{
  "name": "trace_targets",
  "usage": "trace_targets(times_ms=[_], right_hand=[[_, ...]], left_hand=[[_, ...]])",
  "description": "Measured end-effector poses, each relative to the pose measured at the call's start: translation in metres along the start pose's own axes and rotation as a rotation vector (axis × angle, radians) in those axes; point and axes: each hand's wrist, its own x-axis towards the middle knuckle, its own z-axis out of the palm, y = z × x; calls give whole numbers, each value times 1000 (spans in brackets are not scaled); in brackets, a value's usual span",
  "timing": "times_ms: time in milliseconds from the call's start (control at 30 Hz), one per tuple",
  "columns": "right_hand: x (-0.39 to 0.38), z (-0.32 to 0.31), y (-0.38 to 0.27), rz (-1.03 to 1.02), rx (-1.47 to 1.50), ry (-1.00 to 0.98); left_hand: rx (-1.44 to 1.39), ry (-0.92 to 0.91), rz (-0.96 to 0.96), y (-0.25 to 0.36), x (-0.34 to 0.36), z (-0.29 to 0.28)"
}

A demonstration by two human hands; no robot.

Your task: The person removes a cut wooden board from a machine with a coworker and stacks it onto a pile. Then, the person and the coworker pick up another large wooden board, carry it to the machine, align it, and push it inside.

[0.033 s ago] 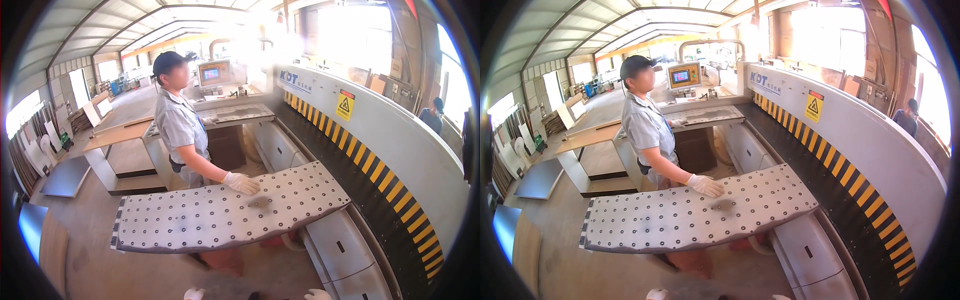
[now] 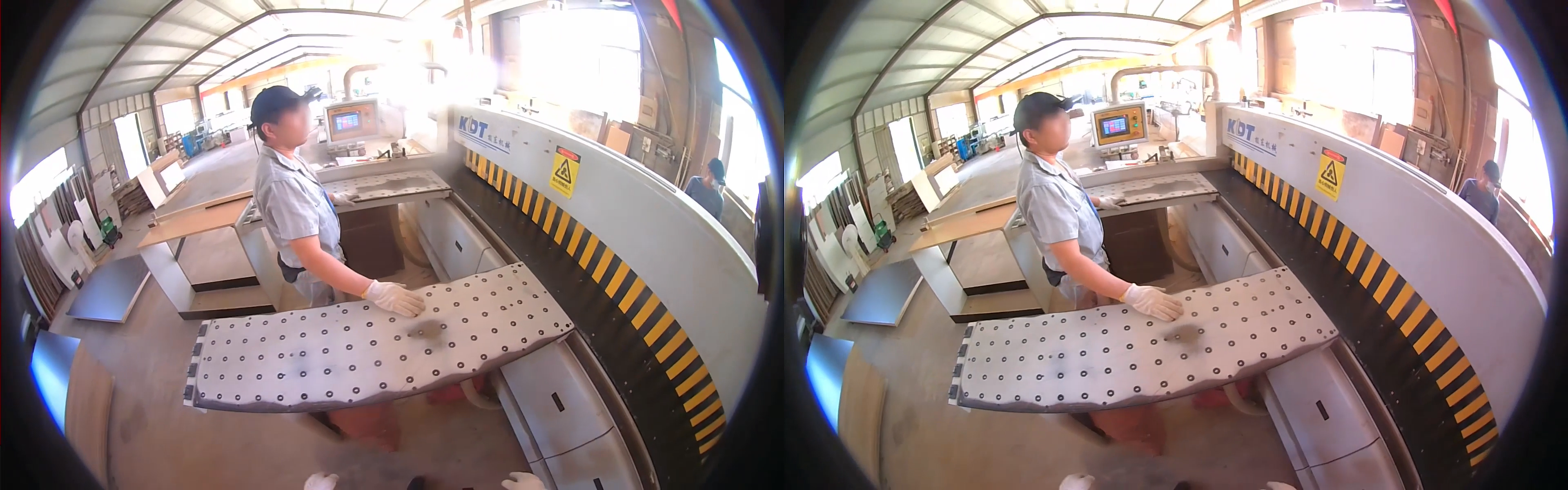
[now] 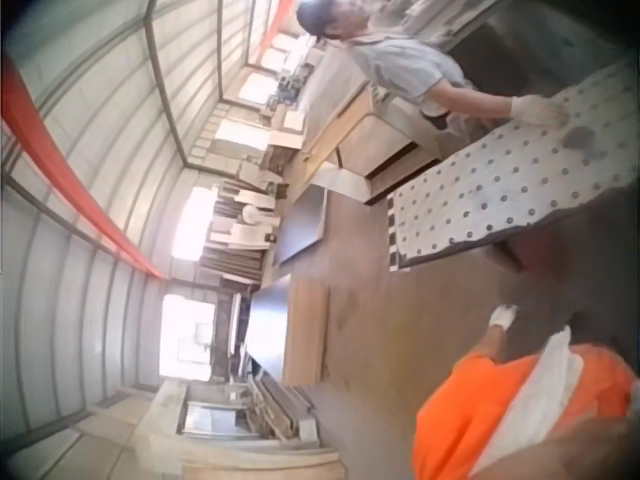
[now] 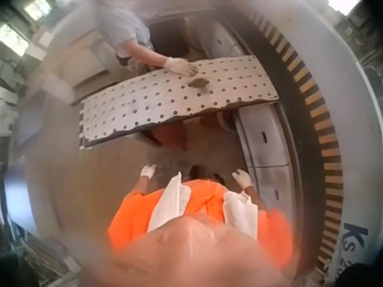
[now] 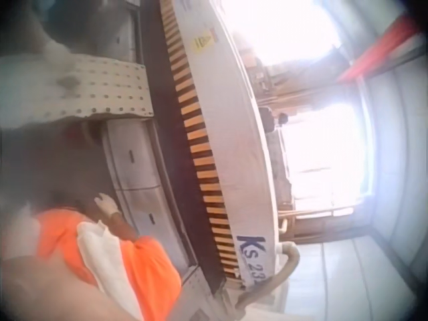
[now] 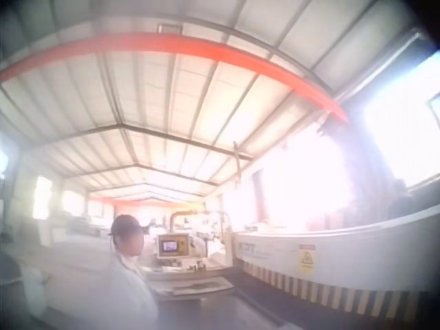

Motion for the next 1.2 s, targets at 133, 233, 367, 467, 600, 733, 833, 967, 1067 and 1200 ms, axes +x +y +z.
trace_targets(times_ms=[133,233,367,467,600,733,833,967,1067,1200], right_hand=[[-24,18,14,52,71,24],[-59,44,35,111,147,46],[-99,144,153,-56,106,-90],[-110,220,213,-282,16,-185],[-148,283,258,-94,-122,-197],[-177,276,260,-317,-164,-62],[-198,216,170,114,-96,-254],[-180,205,173,-134,-200,-46],[-136,239,194,-242,-206,48],[-163,194,51,11,-51,-134]], left_hand=[[296,-92,365,-158,53,97],[367,-236,559,-163,32,143],[354,-487,481,-60,-41,138],[448,-373,721,-93,-59,128],[563,-310,663,-119,-82,106],[664,-249,583,-189,-63,115],[642,-282,579,-222,-61,120],[571,-319,709,-223,-80,118],[527,-271,771,-244,-100,107],[432,-247,832,-270,-95,98]])
